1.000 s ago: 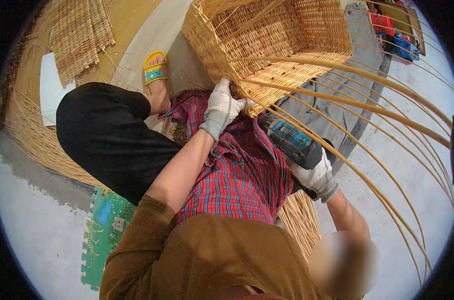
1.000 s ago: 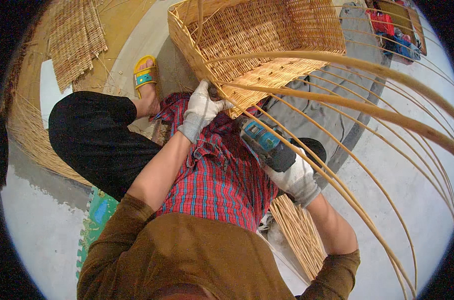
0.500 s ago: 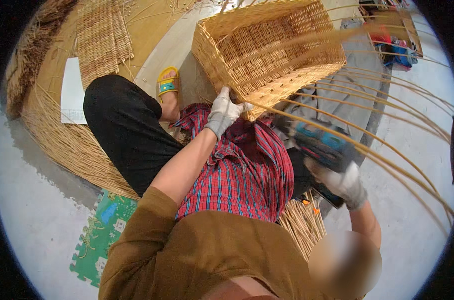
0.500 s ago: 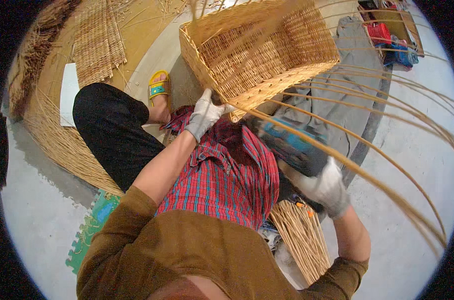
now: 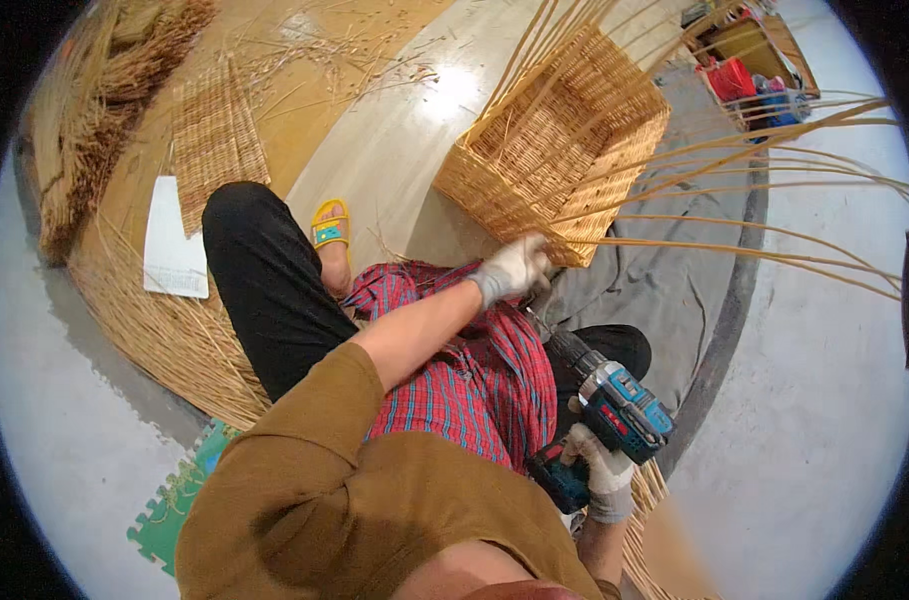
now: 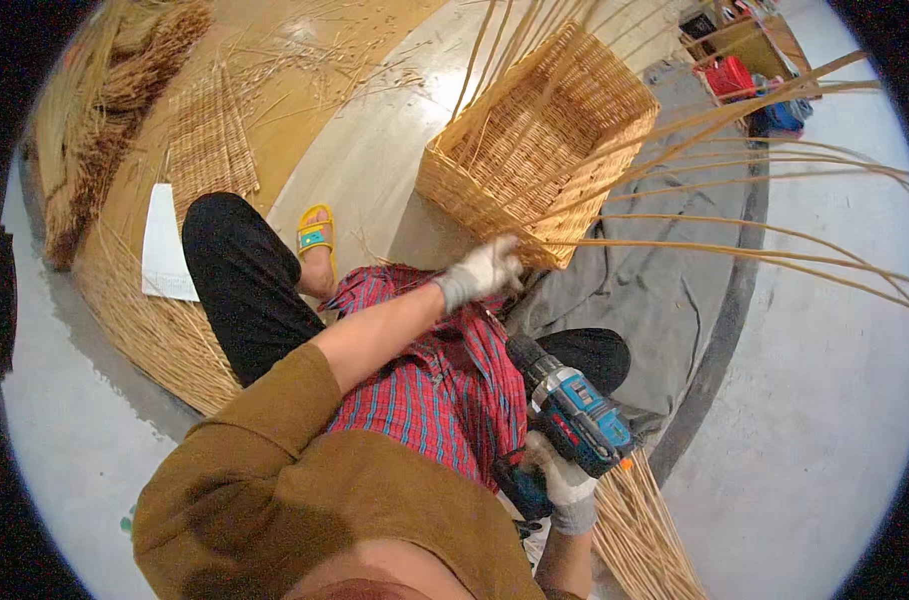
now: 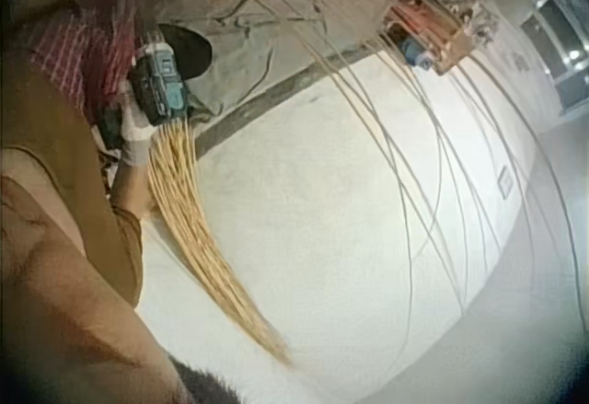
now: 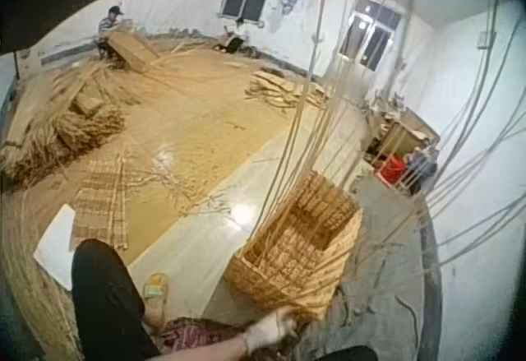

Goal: Weaving a large wicker basket on the floor, including measuring, cutting, and securing materials.

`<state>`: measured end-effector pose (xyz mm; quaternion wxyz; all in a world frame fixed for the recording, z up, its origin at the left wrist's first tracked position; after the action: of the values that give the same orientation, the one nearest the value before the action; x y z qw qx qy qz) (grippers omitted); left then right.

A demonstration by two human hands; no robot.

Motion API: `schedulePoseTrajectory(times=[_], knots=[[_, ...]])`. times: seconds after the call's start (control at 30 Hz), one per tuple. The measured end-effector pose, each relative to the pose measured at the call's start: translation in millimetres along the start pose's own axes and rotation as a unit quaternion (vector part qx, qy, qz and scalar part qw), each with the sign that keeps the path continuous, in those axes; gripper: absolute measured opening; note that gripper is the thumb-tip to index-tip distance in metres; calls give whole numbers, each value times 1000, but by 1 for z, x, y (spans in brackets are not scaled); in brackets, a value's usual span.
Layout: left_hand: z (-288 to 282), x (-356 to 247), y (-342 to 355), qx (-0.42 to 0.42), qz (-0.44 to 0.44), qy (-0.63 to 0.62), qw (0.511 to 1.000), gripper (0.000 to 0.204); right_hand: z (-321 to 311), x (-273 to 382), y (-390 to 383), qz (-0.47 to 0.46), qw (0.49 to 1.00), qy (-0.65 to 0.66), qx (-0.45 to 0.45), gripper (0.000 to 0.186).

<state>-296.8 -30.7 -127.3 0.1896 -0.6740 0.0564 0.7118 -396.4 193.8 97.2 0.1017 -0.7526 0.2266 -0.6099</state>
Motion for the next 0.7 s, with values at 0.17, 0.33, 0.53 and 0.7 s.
schedulePoseTrajectory(times=[0.17,0.33,0.53,0.7], knots=[[-198,-33,25,-412,-153,209,874,37,-1,6,-5,4,1000,6,-30,45],[-196,-37,127,-150,-151,349,913,64,30,9,-1,58,998,-26,-14,26],[-191,37,148,-109,-150,313,932,65,83,81,2,-257,892,-358,103,33],[-181,38,61,-113,-201,369,901,57,92,66,-3,-229,899,-326,182,29]])
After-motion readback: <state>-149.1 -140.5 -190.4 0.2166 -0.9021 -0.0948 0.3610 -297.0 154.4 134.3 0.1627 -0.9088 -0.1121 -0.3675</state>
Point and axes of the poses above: each hand's wrist, its own y-axis towards the middle knuckle, its own z-axis out of the palm, x = y × z, the point moved 9 cm from there along y, towards the middle knuckle, and after that the axes turned 5 degrees about -z, right-handed, at the moved point
